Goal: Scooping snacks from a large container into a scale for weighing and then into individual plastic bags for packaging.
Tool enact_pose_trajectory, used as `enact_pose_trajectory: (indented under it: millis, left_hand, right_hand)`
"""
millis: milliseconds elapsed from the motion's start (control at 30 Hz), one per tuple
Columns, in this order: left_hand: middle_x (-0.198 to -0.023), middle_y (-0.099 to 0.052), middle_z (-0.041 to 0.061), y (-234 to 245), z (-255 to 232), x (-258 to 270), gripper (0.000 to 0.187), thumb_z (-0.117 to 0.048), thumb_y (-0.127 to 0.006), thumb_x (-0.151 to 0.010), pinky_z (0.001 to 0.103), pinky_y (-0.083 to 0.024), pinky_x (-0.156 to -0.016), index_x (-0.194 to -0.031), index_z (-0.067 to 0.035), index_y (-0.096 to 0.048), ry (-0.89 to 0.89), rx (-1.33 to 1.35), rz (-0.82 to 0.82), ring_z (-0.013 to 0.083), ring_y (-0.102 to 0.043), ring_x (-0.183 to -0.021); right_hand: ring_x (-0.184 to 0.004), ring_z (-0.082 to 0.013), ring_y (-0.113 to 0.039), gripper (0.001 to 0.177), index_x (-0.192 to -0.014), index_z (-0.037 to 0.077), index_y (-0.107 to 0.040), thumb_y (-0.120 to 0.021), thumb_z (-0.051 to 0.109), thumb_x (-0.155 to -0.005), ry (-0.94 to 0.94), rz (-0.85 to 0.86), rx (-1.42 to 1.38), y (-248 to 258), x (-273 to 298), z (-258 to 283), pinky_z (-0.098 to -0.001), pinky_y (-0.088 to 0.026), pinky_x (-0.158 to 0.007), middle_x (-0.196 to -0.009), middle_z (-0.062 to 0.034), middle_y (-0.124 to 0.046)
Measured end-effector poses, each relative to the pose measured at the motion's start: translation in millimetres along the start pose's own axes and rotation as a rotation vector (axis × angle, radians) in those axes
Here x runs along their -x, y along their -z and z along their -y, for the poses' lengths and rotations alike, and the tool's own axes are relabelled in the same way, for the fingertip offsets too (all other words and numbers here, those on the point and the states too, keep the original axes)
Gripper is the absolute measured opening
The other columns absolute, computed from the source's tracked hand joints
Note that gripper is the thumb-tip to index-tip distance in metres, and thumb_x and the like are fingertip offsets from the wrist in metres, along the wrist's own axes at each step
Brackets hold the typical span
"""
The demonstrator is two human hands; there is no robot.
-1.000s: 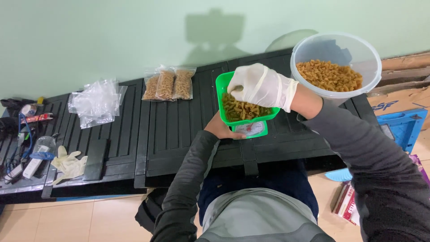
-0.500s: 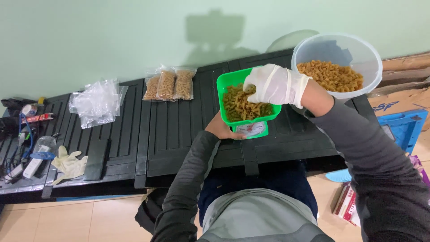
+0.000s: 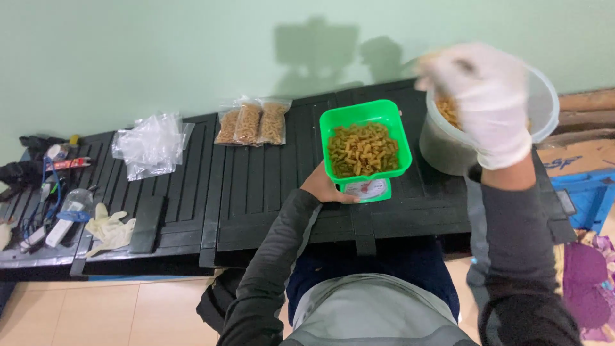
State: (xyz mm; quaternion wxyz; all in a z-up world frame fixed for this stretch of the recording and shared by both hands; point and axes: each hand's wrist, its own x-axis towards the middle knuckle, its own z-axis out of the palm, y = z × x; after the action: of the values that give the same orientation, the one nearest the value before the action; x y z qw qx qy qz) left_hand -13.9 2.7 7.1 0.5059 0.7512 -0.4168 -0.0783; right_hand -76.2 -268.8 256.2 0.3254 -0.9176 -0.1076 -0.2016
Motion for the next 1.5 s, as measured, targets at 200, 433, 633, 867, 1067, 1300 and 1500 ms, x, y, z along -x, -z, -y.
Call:
enact_pose_trajectory:
  millis: [200, 433, 633, 867, 1067, 1300, 1500]
  left_hand:
    - [-0.165, -0.038, 0.015, 5.0, -3.9, -3.7, 0.111, -0.061, -0.084, -0.075, 0.069, -0.037, -0.128, -0.162, -0.016, -0.030, -0.050, 0.014, 0.026, 0.0436, -0.038, -0.153]
    - [-0.155, -0.042, 0.029, 20.5, 27.7, 5.0, 0.136, -0.045, -0.102, -0.063, 0.079, -0.033, -0.116, -0.165, -0.007, -0.021, -0.253, 0.195, 0.086, 0.0555, -0.040, -0.144]
    - [-0.117, -0.074, 0.016, 121.2, -48.0, 60.6, 0.052, -0.023, -0.094, -0.079, 0.059, -0.054, -0.104, -0.123, -0.011, -0.068, 0.125, -0.105, -0.331, 0.0414, -0.070, -0.117]
    - [-0.134, -0.051, 0.009, 351.5, 130.3, 201.6, 0.068, -0.041, -0.074, -0.089, 0.056, -0.053, -0.090, -0.152, -0.034, -0.049, 0.714, -1.189, -0.608, 0.0406, -0.063, -0.115]
    - [-0.172, -0.017, 0.016, 346.5, 127.1, 226.5, 0.100, -0.029, -0.077, -0.090, 0.073, -0.036, -0.115, -0.171, -0.027, -0.018, 1.216, -0.989, -0.591, 0.0440, -0.030, -0.154]
    - [-0.167, -0.033, 0.021, 339.6, 127.6, 214.5, 0.104, -0.030, -0.069, -0.096, 0.076, -0.043, -0.106, -0.171, -0.024, 0.003, 1.376, -0.948, -0.449, 0.0484, -0.046, -0.143]
    - [-0.139, -0.051, 0.019, 358.4, 160.1, 234.9, 0.071, -0.037, -0.073, -0.088, 0.065, -0.057, -0.082, -0.154, -0.018, -0.057, 1.258, -1.168, -0.449, 0.0426, -0.054, -0.126]
  right_hand:
    - [-0.055, -0.0092, -0.051, 0.043, -0.096, 0.007, -0.063, -0.044, 0.038, -0.119, -0.120, -0.397, -0.565, -66.3, 61.7, -66.5, -0.0206, -0.039, -0.055, -0.071, -0.0030, -0.059]
    - [-0.075, -0.0246, -0.068, 0.016, -0.113, 0.006, -0.074, -0.061, 0.003, -0.105, -0.148, -0.402, -0.260, -122.5, 106.6, -87.5, -0.0316, -0.054, -0.066, -0.096, -0.0116, -0.074]
    - [-0.052, -0.0232, -0.062, 0.026, -0.118, 0.000, -0.067, -0.046, 0.009, -0.105, -0.497, -0.225, -0.643, -142.2, 125.8, -116.8, -0.0275, -0.049, -0.038, -0.085, -0.0191, -0.067]
    - [-0.060, -0.0253, -0.066, 0.027, -0.117, -0.003, -0.067, -0.045, 0.008, -0.107, -0.579, -0.245, -0.875, -175.9, 154.0, -161.1, -0.0268, -0.050, -0.036, -0.094, -0.0226, -0.068]
    - [-0.038, -0.0195, -0.054, 0.028, -0.114, 0.001, -0.068, -0.048, 0.017, -0.104, -0.606, -0.133, -0.789, -186.8, 152.2, -172.5, -0.0244, -0.044, -0.030, -0.072, -0.0192, -0.065]
    - [-0.040, -0.0207, -0.057, 0.024, -0.111, -0.001, -0.071, -0.053, 0.013, -0.101, -0.649, -0.050, -0.695, -196.8, 156.2, -187.6, -0.0249, -0.044, -0.032, -0.081, -0.0229, -0.072]
    - [-0.044, -0.0188, -0.059, 0.025, -0.114, -0.001, -0.071, -0.053, 0.013, -0.102, -0.662, -0.063, -0.716, -201.5, 158.1, -190.2, -0.0235, -0.047, -0.036, -0.091, -0.0215, -0.072]
